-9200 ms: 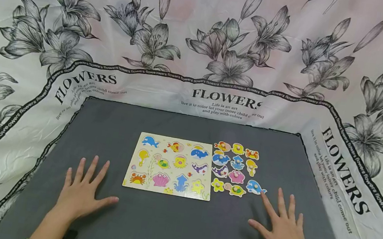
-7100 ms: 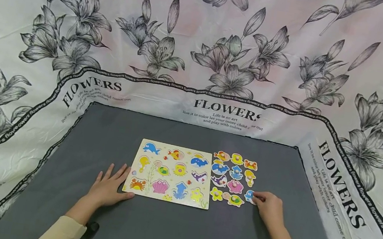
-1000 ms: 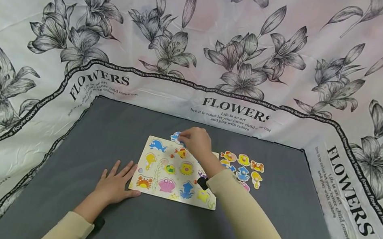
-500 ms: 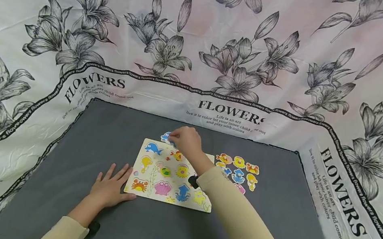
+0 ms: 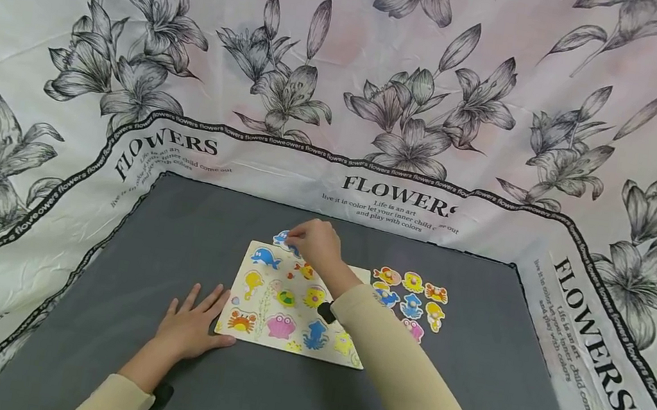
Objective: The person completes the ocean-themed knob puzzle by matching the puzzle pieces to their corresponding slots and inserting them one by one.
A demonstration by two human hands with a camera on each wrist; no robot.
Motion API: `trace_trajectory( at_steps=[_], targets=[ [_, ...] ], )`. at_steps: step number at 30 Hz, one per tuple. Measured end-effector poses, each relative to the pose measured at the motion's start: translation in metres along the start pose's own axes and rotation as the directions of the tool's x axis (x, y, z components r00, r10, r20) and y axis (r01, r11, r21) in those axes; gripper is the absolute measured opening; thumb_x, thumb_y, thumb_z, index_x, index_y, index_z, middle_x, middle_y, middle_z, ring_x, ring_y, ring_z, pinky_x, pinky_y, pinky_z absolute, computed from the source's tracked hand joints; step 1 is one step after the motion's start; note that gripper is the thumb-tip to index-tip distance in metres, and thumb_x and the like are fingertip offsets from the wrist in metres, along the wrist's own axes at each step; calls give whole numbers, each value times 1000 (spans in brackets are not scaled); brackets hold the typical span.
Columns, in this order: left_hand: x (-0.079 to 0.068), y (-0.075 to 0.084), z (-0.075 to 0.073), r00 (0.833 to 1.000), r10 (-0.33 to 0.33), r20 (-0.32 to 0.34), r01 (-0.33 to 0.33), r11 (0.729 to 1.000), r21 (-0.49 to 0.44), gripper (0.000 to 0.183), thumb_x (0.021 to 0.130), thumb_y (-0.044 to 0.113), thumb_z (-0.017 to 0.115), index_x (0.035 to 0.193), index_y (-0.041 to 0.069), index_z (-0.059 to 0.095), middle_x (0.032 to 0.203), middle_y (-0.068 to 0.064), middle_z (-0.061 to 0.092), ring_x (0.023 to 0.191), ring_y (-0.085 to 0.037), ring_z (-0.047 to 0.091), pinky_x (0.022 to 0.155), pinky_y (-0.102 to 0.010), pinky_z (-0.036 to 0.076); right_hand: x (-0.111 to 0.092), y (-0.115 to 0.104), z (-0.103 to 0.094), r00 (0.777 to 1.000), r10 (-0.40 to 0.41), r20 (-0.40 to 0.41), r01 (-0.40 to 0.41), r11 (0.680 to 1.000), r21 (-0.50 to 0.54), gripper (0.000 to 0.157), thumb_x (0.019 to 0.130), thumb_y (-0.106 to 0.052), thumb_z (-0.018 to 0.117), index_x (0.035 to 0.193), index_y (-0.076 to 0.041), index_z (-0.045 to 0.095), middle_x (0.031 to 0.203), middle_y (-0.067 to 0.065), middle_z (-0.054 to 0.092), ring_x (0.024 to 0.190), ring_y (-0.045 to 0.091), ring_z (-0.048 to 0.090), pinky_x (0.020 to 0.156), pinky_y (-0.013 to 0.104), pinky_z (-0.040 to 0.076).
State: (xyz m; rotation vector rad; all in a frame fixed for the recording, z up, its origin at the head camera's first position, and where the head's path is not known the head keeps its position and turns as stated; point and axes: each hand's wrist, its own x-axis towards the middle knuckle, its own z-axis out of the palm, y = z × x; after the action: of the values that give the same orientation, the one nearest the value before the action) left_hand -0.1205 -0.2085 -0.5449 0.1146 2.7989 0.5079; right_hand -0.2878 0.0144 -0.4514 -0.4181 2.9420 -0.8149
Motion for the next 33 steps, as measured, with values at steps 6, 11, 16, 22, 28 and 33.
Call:
trace_trajectory(
  at_steps=[6,11,16,22,28,33],
  targets=[
    [-1,-3,2,1000,-9,3,9,1000,-2,103,83,69,68,163,20,24,170,-7,18,155,-46,3,116,-76,5,3,-3,11,1000,-4,-4,4,1000,-5,16,90,-35,78,101,-25,83,102,-6,79,87,12,71,66,27,55],
    [-2,-3,1,1000,-6,-4,6,1000,-19,103,82,69,69,162,20,26,169,-8,20,155,-47,4,116,-76,5,2,-9,19,1000,-6,-2,6,999,-38,16,89,-35,78,101,-25,83,101,-7,78,90,12,71,70,29,56],
    [-3,-1,-2,1000,-9,-5,9,1000,-13,100,84,66,70,162,20,27,169,-7,21,155,-46,5,116,-75,7,2,-11,27,1000,0,19,1,999,-49,17,90,-35,77,103,-26,83,105,-7,78,93,12,70,72,29,56],
    [0,5,-5,1000,-1,-9,0,1000,-10,100,83,67,70,161,19,29,169,-8,23,155,-46,7,117,-75,8,5,-10,33,999,15,30,-13,998,-56,17,91,-35,76,104,-25,82,106,-7,78,96,13,70,78,31,57],
    [2,6,-4,1000,-9,-11,9,1000,-1,100,83,66,70,161,20,29,169,-8,22,155,-45,7,117,-74,8,10,-8,39,999,13,30,-11,998,-70,18,91,-35,76,105,-26,82,107,-6,78,97,14,71,79,33,58],
    [0,3,-3,1000,-14,-2,14,1000,-10,102,82,68,70,161,20,29,169,-8,23,155,-45,7,116,-76,8,12,-5,53,999,0,38,3,997,-79,16,90,-35,77,103,-26,82,106,-6,78,95,13,71,76,31,57]
  ],
)
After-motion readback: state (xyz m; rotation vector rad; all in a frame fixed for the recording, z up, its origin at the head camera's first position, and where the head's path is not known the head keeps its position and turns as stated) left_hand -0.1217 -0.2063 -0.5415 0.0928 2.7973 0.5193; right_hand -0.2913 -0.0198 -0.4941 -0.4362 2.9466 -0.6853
